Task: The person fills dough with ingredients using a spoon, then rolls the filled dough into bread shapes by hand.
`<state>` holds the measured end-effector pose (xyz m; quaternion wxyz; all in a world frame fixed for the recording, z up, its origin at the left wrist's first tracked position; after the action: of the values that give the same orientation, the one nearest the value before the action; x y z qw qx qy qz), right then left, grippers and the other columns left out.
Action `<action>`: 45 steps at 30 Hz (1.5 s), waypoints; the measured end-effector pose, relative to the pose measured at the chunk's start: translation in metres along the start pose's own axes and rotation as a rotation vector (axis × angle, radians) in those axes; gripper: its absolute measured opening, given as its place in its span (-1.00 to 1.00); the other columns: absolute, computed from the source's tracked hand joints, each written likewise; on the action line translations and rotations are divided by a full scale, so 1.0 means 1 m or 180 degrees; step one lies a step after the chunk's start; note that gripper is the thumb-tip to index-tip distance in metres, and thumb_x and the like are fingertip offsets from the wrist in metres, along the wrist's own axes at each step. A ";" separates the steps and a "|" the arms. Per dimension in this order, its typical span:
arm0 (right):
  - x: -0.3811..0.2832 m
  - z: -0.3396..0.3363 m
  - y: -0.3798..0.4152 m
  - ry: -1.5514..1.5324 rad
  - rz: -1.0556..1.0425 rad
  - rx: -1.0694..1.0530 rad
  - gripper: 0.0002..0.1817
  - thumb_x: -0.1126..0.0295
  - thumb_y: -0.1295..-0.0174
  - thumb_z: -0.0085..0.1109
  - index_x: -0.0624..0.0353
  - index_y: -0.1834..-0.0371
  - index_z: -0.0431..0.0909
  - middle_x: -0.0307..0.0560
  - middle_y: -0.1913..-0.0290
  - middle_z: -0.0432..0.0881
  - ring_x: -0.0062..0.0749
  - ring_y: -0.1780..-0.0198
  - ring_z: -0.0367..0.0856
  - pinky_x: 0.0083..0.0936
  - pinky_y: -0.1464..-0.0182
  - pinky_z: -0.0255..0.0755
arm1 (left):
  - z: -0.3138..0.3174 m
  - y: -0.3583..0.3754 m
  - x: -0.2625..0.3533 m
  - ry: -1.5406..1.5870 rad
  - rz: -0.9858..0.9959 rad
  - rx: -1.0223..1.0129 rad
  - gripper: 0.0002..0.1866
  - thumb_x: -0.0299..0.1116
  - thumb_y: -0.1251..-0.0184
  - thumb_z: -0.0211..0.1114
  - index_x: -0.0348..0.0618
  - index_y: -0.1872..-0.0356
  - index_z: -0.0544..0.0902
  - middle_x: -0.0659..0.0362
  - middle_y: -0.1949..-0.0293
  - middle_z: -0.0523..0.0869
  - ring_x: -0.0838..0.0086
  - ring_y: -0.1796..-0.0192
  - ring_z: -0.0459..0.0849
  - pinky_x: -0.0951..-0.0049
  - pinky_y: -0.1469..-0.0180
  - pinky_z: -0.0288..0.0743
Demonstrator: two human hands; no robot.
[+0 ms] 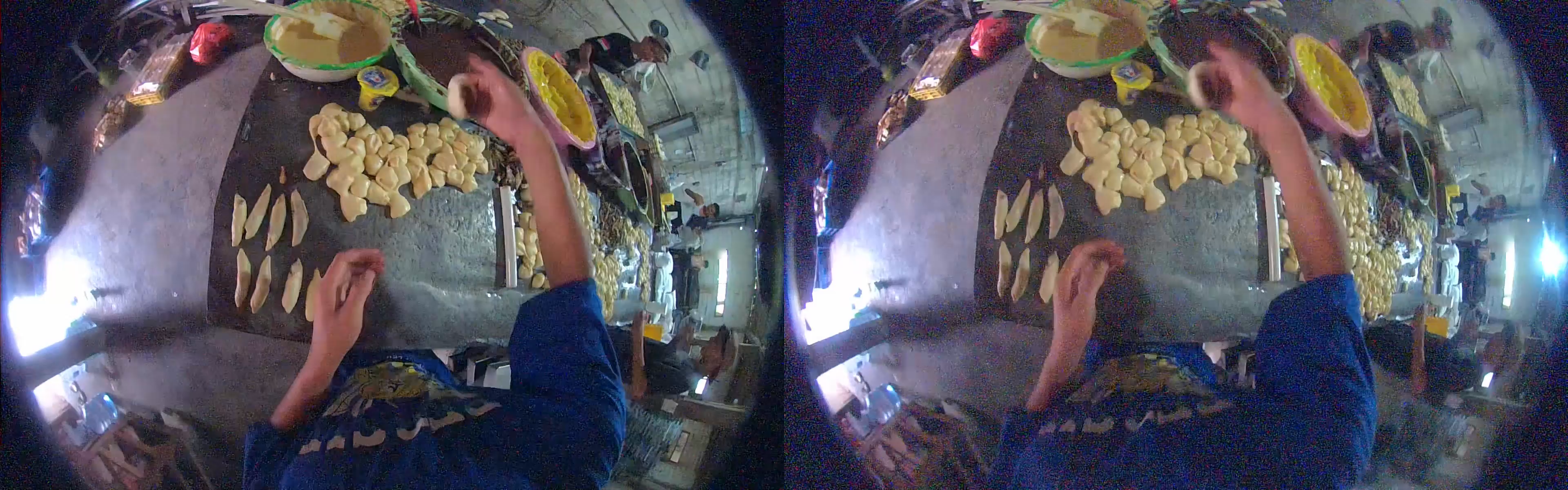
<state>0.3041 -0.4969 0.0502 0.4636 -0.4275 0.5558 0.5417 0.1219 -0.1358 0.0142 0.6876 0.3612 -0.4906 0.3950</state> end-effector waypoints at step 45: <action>0.074 0.008 0.242 0.1102 -0.0216 0.1369 -0.82 0.42 -0.12 0.38 0.19 0.22 0.71 -0.24 0.25 0.73 -0.56 0.18 0.66 -0.55 0.06 0.53 | 0.050 0.031 -0.072 0.1908 -0.1730 0.0124 -0.65 -0.36 -0.56 -0.03 -0.44 -0.15 0.49 -0.07 -0.09 0.64 0.19 -0.14 0.66 0.13 -0.22 0.57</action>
<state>0.0524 -0.4751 0.0273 0.4596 -0.4238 0.7143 0.3143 0.0595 -0.1805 -0.0388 0.8727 0.3595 -0.1474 0.2958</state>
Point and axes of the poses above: each hand's wrist, its own y-axis away from the middle knuckle, its own z-axis out of the palm, x = y × z, the point moved 6 cm from there along -y, towards the middle knuckle
